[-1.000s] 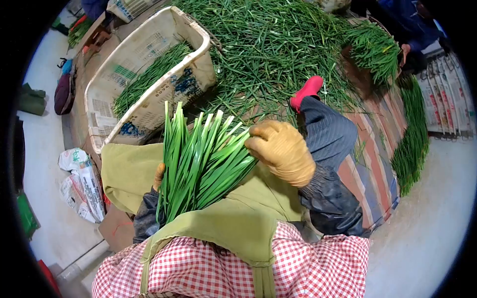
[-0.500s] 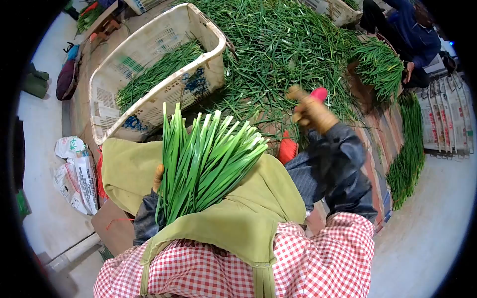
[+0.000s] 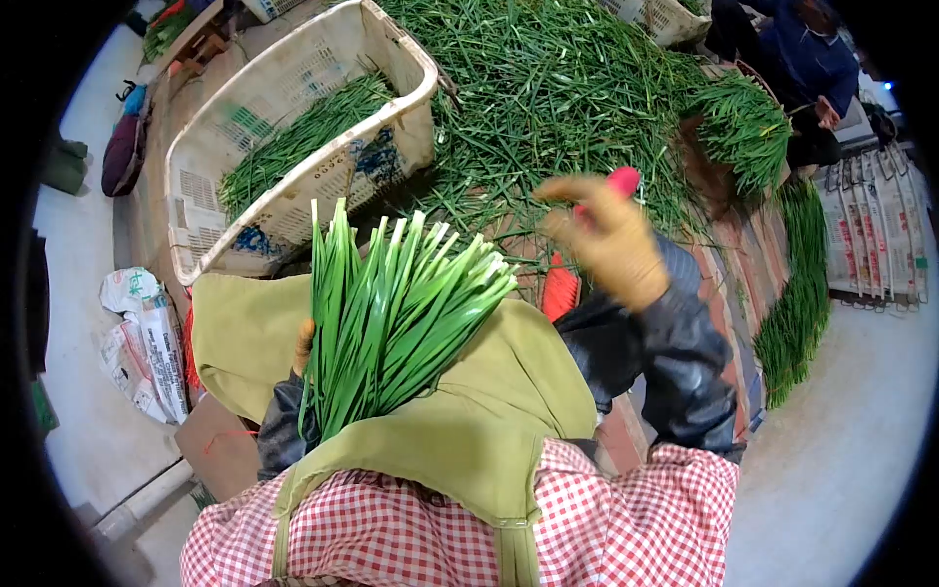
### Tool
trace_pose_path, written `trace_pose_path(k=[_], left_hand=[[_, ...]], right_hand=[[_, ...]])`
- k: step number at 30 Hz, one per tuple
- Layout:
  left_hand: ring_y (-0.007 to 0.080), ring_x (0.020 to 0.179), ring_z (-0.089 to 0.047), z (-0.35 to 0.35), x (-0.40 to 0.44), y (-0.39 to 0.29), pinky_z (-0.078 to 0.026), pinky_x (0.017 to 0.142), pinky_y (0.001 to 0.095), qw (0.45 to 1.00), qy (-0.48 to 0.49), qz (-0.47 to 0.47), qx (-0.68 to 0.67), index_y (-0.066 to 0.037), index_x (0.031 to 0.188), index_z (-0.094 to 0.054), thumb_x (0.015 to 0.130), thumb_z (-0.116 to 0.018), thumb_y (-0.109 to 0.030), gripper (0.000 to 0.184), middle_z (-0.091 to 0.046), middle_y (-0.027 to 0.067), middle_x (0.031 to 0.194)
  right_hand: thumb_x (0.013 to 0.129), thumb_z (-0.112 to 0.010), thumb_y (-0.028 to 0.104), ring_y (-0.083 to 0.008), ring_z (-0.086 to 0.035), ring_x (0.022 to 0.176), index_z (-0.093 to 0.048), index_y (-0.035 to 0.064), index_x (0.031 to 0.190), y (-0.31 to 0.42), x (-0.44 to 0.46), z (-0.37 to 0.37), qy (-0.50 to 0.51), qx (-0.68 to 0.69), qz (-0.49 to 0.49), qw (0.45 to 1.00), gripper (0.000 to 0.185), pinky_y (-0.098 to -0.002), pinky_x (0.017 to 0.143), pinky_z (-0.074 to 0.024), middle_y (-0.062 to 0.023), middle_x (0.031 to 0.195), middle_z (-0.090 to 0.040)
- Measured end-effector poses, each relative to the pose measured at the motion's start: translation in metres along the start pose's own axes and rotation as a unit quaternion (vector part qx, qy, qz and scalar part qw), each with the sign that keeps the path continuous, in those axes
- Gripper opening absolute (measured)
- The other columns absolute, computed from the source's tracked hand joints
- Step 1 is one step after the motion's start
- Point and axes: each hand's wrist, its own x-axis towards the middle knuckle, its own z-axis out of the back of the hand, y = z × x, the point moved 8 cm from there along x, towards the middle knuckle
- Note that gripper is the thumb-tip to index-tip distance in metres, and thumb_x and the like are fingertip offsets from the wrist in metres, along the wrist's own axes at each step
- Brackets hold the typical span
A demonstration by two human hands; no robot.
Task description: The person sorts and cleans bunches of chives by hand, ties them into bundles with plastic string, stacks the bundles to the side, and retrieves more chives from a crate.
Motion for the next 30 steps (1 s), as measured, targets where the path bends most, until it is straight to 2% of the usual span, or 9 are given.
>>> trace_pose_path(k=[2, 15, 17, 20, 22, 25, 26, 28, 30], left_hand=[[0.0269, 0.108, -0.062, 0.0, 0.004, 0.003, -0.054, 0.092, 0.0442, 1.0, -0.001, 0.018, 0.006, -0.005, 0.135, -0.046, 0.081, -0.073, -0.035, 0.067, -0.06, 0.0148, 0.124], [0.0278, 0.111, -0.061, -0.01, 0.0, 0.004, -0.05, 0.096, 0.0471, 0.998, 0.048, 0.027, 0.003, -0.005, 0.134, -0.048, 0.085, -0.068, -0.036, 0.061, -0.059, 0.015, 0.126], [0.0277, 0.111, -0.061, -0.007, -0.002, 0.002, -0.05, 0.096, 0.047, 0.998, 0.06, 0.027, -0.008, -0.005, 0.134, -0.048, 0.085, -0.068, -0.035, 0.061, -0.059, 0.0148, 0.126], [0.0275, 0.111, -0.061, -0.005, -0.004, 0.003, -0.05, 0.097, 0.0464, 0.997, 0.064, 0.042, -0.024, -0.005, 0.135, -0.048, 0.086, -0.068, -0.034, 0.06, -0.059, 0.0144, 0.127], [0.0269, 0.106, -0.063, -0.003, -0.002, 0.002, -0.055, 0.089, 0.0437, 0.998, 0.056, 0.033, -0.016, -0.002, 0.136, -0.044, 0.085, -0.069, -0.03, 0.063, -0.06, 0.0163, 0.124], [0.0267, 0.105, -0.064, -0.005, -0.001, 0.004, -0.055, 0.089, 0.0434, 0.997, 0.055, 0.05, -0.03, -0.002, 0.135, -0.044, 0.085, -0.069, -0.029, 0.061, -0.06, 0.0161, 0.123], [0.0268, 0.105, -0.064, -0.008, -0.001, 0.005, -0.055, 0.089, 0.0434, 0.996, 0.056, 0.057, -0.031, -0.002, 0.135, -0.045, 0.086, -0.069, -0.028, 0.061, -0.06, 0.0161, 0.123], [0.0271, 0.105, -0.064, 0.0, 0.0, 0.004, -0.055, 0.089, 0.0435, 0.996, 0.056, 0.061, -0.035, -0.002, 0.135, -0.044, 0.085, -0.069, -0.029, 0.062, -0.06, 0.0161, 0.123], [0.0273, 0.105, -0.064, 0.004, -0.005, 0.003, -0.055, 0.089, 0.0437, 0.996, 0.055, 0.061, -0.04, -0.002, 0.135, -0.044, 0.085, -0.069, -0.029, 0.062, -0.06, 0.016, 0.123]], right_hand=[[0.083, -0.066, 0.021, -0.0267, -0.06, 0.097, -0.064, 0.0075, 0.107, 0.051, -0.023, -0.047, 0.09, -0.191, 0.233, 0.949, 0.028, -0.037, 0.083, -0.0475, -0.0093, 0.104, -0.064], [0.071, -0.063, 0.004, -0.0315, -0.059, 0.084, -0.06, 0.0084, 0.087, 0.04, 0.017, -0.041, 0.087, -0.354, 0.322, 0.874, 0.017, -0.0408, 0.07, -0.0495, -0.0092, 0.089, -0.062], [0.072, -0.06, 0.0, -0.0329, -0.06, 0.081, -0.061, 0.0072, 0.086, 0.012, 0.045, 0.019, -0.053, -0.422, 0.285, 0.859, 0.016, -0.0406, 0.07, -0.0493, -0.0117, 0.087, -0.061], [0.089, -0.059, 0.027, -0.0336, -0.063, 0.087, -0.065, 0.0061, 0.101, -0.068, 0.082, 0.129, -0.039, -0.636, -0.212, 0.741, 0.025, -0.0425, 0.073, -0.0499, -0.0139, 0.102, -0.065], [0.089, -0.06, 0.036, -0.032, -0.063, 0.097, -0.06, 0.0057, 0.117, -0.06, 0.084, 0.124, -0.097, -0.556, -0.242, 0.789, 0.041, -0.0404, 0.079, -0.051, -0.0166, 0.114, -0.063], [0.088, -0.062, 0.044, -0.0257, -0.062, 0.105, -0.05, 0.0037, 0.131, -0.029, 0.087, 0.002, 0.038, -0.244, -0.042, 0.968, 0.061, -0.0333, 0.09, -0.0481, -0.0184, 0.119, -0.062], [0.087, -0.059, 0.05, -0.0279, -0.063, 0.1, -0.057, 0.0065, 0.125, -0.016, 0.078, -0.043, 0.148, -0.156, -0.075, 0.974, 0.057, -0.0358, 0.087, -0.0486, -0.0163, 0.11, -0.066], [0.089, -0.065, 0.028, -0.0167, -0.062, 0.091, -0.059, 0.0016, 0.12, -0.006, 0.061, -0.114, 0.355, -0.007, -0.075, 0.932, 0.042, -0.0292, 0.079, -0.0509, -0.0093, 0.103, -0.066], [0.086, -0.066, 0.031, -0.0206, -0.062, 0.079, -0.067, 0.0019, 0.104, -0.003, 0.057, -0.137, 0.375, -0.011, -0.112, 0.92, 0.035, -0.0314, 0.076, -0.049, -0.0122, 0.089, -0.069]])
